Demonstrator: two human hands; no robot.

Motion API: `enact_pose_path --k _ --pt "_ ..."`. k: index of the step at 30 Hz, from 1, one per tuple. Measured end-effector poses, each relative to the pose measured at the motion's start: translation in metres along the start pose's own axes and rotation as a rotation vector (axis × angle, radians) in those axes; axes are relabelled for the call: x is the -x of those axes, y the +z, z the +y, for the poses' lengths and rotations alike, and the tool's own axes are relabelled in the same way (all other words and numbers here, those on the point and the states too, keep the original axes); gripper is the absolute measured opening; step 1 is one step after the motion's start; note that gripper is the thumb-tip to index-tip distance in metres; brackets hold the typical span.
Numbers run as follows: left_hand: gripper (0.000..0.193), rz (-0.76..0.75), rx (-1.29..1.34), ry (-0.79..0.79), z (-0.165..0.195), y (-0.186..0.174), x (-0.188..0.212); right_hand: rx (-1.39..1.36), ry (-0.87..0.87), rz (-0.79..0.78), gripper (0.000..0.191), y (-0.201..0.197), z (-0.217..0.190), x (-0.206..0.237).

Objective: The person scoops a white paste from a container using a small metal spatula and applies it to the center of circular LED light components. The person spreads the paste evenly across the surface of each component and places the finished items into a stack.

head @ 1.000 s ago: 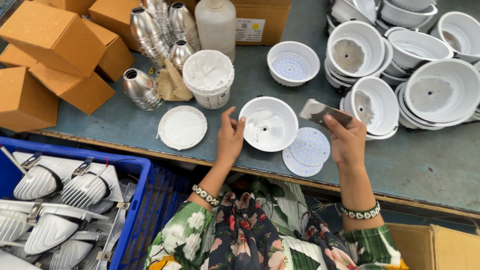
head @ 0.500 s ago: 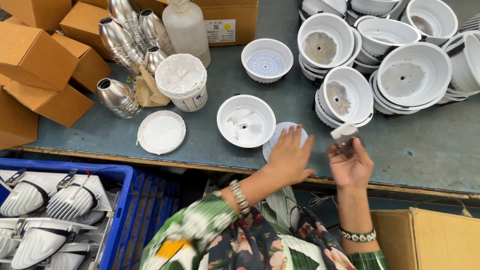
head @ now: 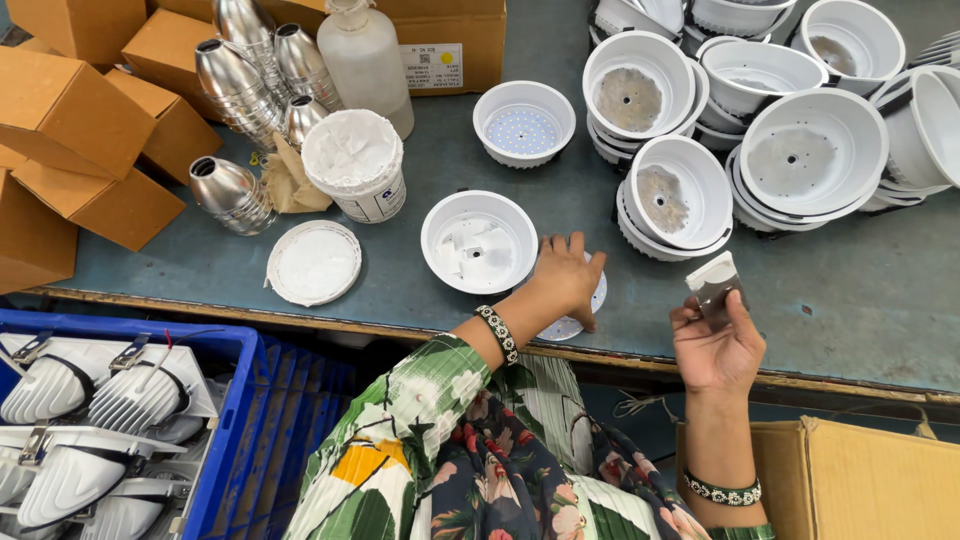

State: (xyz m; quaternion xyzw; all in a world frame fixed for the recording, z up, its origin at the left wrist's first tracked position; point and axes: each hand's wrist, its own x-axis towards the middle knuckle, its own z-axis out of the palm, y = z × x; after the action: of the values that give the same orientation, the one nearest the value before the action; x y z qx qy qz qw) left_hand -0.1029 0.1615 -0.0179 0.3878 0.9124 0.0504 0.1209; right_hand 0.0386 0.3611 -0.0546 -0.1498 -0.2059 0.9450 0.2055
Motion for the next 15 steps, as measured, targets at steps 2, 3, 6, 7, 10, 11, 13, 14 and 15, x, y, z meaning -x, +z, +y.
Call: enact_pose_path --k 2,3,6,7,10,11,13,14,15 --pt "0.105 0.024 0.007 0.009 -0.002 0.001 -0.003 -0.028 0.007 0.027 0.012 -0.001 0.0 -0.001" --pt "0.104 0.026 0.002 0.018 -0.003 0.0 -0.006 -0.071 0.04 0.031 0.01 -0.002 0.001 -0.001" --pt "0.097 0.014 -0.004 0.01 -0.002 -0.011 -0.008 -0.176 0.12 0.035 0.008 -0.005 0.008 -0.002" --pt "0.095 0.005 -0.002 0.005 -0.001 -0.016 -0.006 -0.191 0.134 0.034 0.008 -0.007 0.013 -0.003" --pt "0.096 0.162 0.124 -0.027 0.002 -0.038 -0.004 -0.257 0.152 -0.002 0.009 -0.007 0.018 0.0" --pt "0.097 0.311 0.247 0.023 0.001 -0.045 0.001 -0.282 0.157 -0.021 0.01 -0.005 0.017 0.003" --pt "0.098 0.609 0.496 0.112 -0.005 -0.058 0.012 -0.313 0.154 -0.048 0.012 0.004 0.012 0.008" --pt "0.094 0.587 0.905 0.2 -0.008 -0.062 0.02 -0.329 0.155 -0.063 0.013 0.01 0.011 0.011" --pt "0.091 0.547 1.315 0.286 -0.009 -0.062 0.033 -0.286 0.129 -0.089 0.014 0.017 0.009 0.017"
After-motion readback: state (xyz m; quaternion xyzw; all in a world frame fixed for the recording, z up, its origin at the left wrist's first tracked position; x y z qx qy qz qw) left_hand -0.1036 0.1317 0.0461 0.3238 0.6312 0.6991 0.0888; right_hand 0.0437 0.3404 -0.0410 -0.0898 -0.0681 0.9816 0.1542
